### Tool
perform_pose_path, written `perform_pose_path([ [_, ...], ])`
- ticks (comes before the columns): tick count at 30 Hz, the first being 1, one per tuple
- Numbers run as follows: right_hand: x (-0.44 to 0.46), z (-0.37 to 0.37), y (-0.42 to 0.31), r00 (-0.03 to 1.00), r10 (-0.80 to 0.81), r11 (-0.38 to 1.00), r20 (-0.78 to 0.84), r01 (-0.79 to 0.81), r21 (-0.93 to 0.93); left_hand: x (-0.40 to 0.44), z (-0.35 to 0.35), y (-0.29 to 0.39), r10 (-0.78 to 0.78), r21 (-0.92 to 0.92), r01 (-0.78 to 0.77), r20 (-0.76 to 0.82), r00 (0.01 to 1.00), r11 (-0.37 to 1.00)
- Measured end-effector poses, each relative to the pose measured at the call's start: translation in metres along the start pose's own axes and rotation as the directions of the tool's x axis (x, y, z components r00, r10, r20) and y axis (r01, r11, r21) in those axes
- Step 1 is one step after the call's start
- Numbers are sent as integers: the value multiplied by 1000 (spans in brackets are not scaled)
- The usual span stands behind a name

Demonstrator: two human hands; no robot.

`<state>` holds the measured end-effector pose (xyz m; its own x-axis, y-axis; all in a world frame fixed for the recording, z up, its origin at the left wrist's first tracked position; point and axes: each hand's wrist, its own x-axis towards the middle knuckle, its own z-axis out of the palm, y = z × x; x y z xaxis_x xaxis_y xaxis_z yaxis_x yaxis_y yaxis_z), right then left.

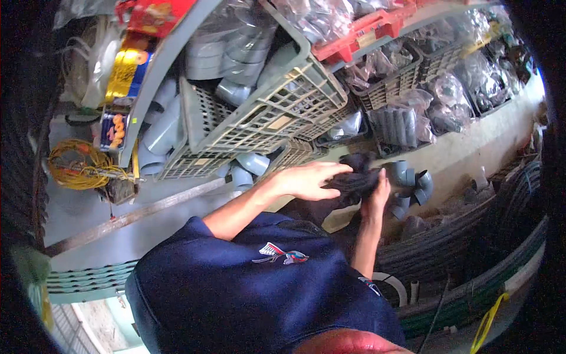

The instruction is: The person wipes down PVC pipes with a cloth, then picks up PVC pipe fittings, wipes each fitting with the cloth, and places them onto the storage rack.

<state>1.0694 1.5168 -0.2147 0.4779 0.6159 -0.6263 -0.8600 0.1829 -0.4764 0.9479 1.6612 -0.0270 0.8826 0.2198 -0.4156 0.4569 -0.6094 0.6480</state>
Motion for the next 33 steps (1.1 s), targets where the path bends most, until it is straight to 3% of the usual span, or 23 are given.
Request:
perform_pose_path([
  [2,-11,17,-31,996,71,981,-44,-62,183,-31,-39,34,-79,-76,83,48,996,994],
  [3,19,-23,-6,1000,25,962,16,-28,273,-45,-59,52,-122,-124,126,41,992,984],
  [4,7,-11,-24,998,18,949,53,-33,314,-58,-74,57,-116,-135,115,2,993,984],
  [6,15,-41,-20,955,-166,923,247,62,380,-81,-118,89,-157,-157,138,-117,981,978],
  [7,9,-45,-23,955,-174,922,239,73,381,-91,-134,78,-47,-37,37,-291,956,999],
  [8,4,-46,-27,963,-166,919,212,73,387,-93,-153,66,-89,-261,-28,-427,900,965],
  [9,-1,-47,-31,970,-162,915,180,79,395,-98,-182,53,-76,-286,-73,-479,874,955],
  [12,-30,-41,-49,995,-93,923,31,74,377,-71,-240,-11,-139,-69,121,-530,836,990],
  [14,-33,-53,-49,995,-72,899,65,37,436,-37,-243,-63,24,472,164,-366,930,866],
  [16,-40,-53,-53,997,-71,915,-42,82,396,-14,-227,-116,-220,230,312,-351,910,922],
  [17,-57,-36,-68,996,-48,915,-74,73,396,-8,-220,-148,-527,-348,438,-222,820,829],
  [18,-58,-41,-69,994,-63,911,-94,96,402,3,-209,-133,-489,-685,302,-91,867,663],
  [19,-57,-47,-70,989,-114,901,-92,142,409,6,-210,-131,-473,-681,300,-79,877,668],
  [27,-59,-77,-93,975,-195,882,-111,224,414,22,-232,-139,-325,-416,241,-143,935,877],
  [28,-60,-80,-97,975,-195,886,-110,223,407,18,-242,-121,-272,-60,266,-176,946,962],
  [29,-61,-84,-101,974,-206,891,-92,225,393,12,-252,-95,-214,305,264,-187,959,915],
  [30,-66,-77,-109,974,-216,896,-72,227,381,7,-257,-83,-157,629,235,-178,971,741],
  [32,-71,-75,-118,979,-170,914,-111,199,354,-1,-260,-97,0,692,138,-196,981,709],
  [33,-67,-80,-120,971,-219,894,-97,239,379,-10,-267,-100,-2,690,143,-202,979,710],
])
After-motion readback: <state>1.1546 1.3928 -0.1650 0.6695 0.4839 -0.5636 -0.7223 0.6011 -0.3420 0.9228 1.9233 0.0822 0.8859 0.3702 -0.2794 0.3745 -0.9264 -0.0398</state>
